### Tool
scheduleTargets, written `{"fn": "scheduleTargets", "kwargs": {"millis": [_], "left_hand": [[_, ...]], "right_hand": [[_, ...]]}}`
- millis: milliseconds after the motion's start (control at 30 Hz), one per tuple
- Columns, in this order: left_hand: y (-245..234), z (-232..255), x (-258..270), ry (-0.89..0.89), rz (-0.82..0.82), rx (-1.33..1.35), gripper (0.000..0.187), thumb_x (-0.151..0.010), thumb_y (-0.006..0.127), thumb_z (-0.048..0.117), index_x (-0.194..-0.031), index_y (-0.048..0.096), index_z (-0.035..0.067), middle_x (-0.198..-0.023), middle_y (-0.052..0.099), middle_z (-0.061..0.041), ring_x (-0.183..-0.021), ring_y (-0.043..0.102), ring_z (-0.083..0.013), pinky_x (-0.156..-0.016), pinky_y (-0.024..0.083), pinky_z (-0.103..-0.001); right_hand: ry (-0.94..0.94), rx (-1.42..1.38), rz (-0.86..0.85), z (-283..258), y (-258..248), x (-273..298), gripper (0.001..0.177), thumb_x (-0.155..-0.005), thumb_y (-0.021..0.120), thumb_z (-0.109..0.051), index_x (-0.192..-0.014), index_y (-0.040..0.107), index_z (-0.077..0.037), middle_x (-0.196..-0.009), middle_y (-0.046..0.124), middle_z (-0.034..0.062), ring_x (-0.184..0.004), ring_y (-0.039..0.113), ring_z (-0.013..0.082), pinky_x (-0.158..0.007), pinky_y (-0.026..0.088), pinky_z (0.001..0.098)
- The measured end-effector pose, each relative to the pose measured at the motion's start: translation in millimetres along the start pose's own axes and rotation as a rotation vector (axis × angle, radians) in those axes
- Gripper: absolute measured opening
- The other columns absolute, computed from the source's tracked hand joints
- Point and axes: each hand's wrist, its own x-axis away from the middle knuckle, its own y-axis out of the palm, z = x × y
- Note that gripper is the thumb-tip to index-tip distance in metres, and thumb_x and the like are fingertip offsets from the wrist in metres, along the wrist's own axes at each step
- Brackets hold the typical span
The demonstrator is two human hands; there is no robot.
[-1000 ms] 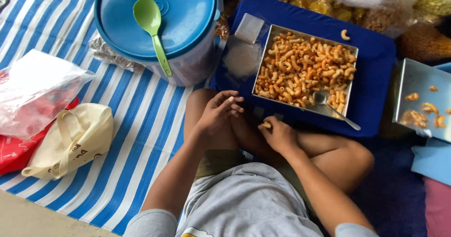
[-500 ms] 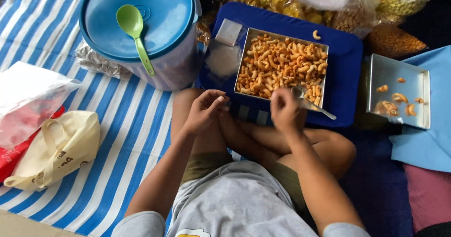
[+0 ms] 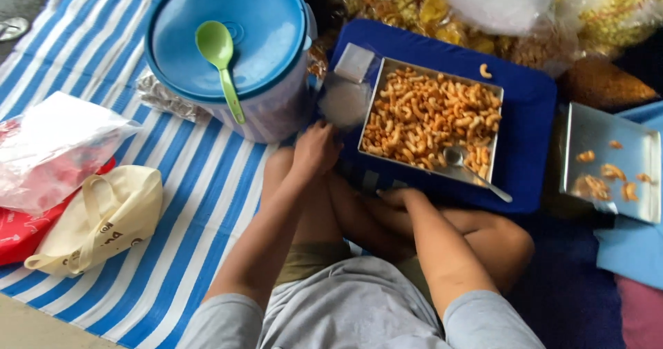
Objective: Sorting cashews from a snack mix and packing the mix into small plastic bags using a spoon.
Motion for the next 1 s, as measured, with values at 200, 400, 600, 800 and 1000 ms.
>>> {"fn": "scheduleTargets", "kwargs": {"millis": [200,400,600,800,1000], "left_hand": [[-4,10,1,-0.007,-0.058,-0.120,0.033,-0.079,0.083,0.025,-0.109,0.077,0.011,-0.113,0.072,-0.013,-0.100,0.073,-0.0366,-0.075,0.063,-0.046],[4,13,1,-0.056,-0.036,-0.127,0.029,-0.083,0.079,0.030,-0.107,0.076,0.015,-0.109,0.070,-0.011,-0.098,0.073,-0.0345,-0.075,0.063,-0.047],[7,17,0,-0.058,-0.011,-0.135,0.027,-0.083,0.078,0.031,-0.106,0.075,0.016,-0.107,0.069,-0.011,-0.097,0.072,-0.0341,-0.076,0.062,-0.047],[8,14,-3,-0.074,-0.078,-0.100,0.023,-0.089,0.072,0.027,-0.108,0.075,0.015,-0.106,0.069,-0.011,-0.100,0.071,-0.0351,-0.080,0.060,-0.048],[22,6,-10,-0.062,-0.094,-0.135,0.021,-0.089,0.072,0.030,-0.102,0.076,0.014,-0.101,0.069,-0.009,-0.099,0.069,-0.0329,-0.080,0.060,-0.046]], "right_hand": [[0.330,0.420,-0.819,107,125,-160,0.082,-0.099,0.034,-0.061,-0.159,0.038,-0.005,-0.163,0.035,0.0232,-0.152,0.031,0.0428,-0.125,0.024,0.0593],[0.382,0.561,-0.841,148,173,-191,0.067,-0.107,0.033,-0.043,-0.162,0.033,-0.004,-0.167,0.035,0.0168,-0.154,0.035,0.0309,-0.128,0.028,0.0368],[0.334,0.640,-0.921,111,130,-179,0.080,-0.099,0.035,-0.063,-0.162,0.037,-0.014,-0.168,0.036,0.0094,-0.155,0.033,0.0294,-0.128,0.025,0.0440],[0.485,0.571,-0.753,119,153,-169,0.062,-0.102,0.046,-0.047,-0.158,0.044,-0.019,-0.164,0.041,0.0092,-0.151,0.041,0.0218,-0.125,0.032,0.0391],[0.560,0.398,-0.730,138,165,-188,0.061,-0.100,0.058,-0.046,-0.153,0.053,-0.018,-0.166,0.040,0.0096,-0.154,0.035,0.0223,-0.128,0.024,0.0409]]}}
